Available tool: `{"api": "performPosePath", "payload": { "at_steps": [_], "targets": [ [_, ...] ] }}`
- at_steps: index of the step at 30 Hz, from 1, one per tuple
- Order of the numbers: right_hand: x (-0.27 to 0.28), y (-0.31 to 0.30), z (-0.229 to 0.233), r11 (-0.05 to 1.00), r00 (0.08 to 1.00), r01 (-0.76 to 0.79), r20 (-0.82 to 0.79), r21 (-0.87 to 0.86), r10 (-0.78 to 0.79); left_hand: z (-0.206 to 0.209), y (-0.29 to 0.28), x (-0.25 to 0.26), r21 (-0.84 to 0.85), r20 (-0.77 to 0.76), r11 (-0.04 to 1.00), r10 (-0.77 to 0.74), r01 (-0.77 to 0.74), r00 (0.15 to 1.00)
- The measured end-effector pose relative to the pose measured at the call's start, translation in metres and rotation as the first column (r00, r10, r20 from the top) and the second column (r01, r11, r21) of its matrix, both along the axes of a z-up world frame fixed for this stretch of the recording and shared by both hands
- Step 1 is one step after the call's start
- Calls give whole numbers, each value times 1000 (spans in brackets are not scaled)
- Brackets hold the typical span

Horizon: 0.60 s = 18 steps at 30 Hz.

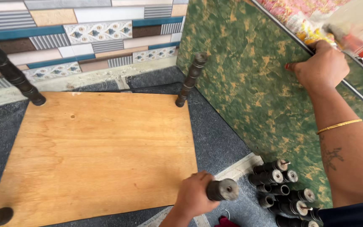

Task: The person assembles a small wooden stool by inserting cylindrical wooden legs into pre-drilled holes in the seat. They handle the legs and seat, aligning and pushing the legs into place.

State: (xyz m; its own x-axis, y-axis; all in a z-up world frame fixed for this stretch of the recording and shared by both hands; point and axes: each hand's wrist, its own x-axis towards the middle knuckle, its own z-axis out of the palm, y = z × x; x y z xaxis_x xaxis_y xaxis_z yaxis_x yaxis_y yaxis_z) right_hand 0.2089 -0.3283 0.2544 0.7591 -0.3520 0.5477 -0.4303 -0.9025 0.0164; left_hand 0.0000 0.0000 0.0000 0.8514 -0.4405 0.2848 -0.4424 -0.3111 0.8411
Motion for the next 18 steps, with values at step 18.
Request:
{"api": "performPosePath", "payload": {
  "at_steps": [18],
  "targets": [
    [46,-106,-27,933,997,-73,-20,-353,70,21,21,15,-41,-2,993,115,-115,993]
  ]
}}
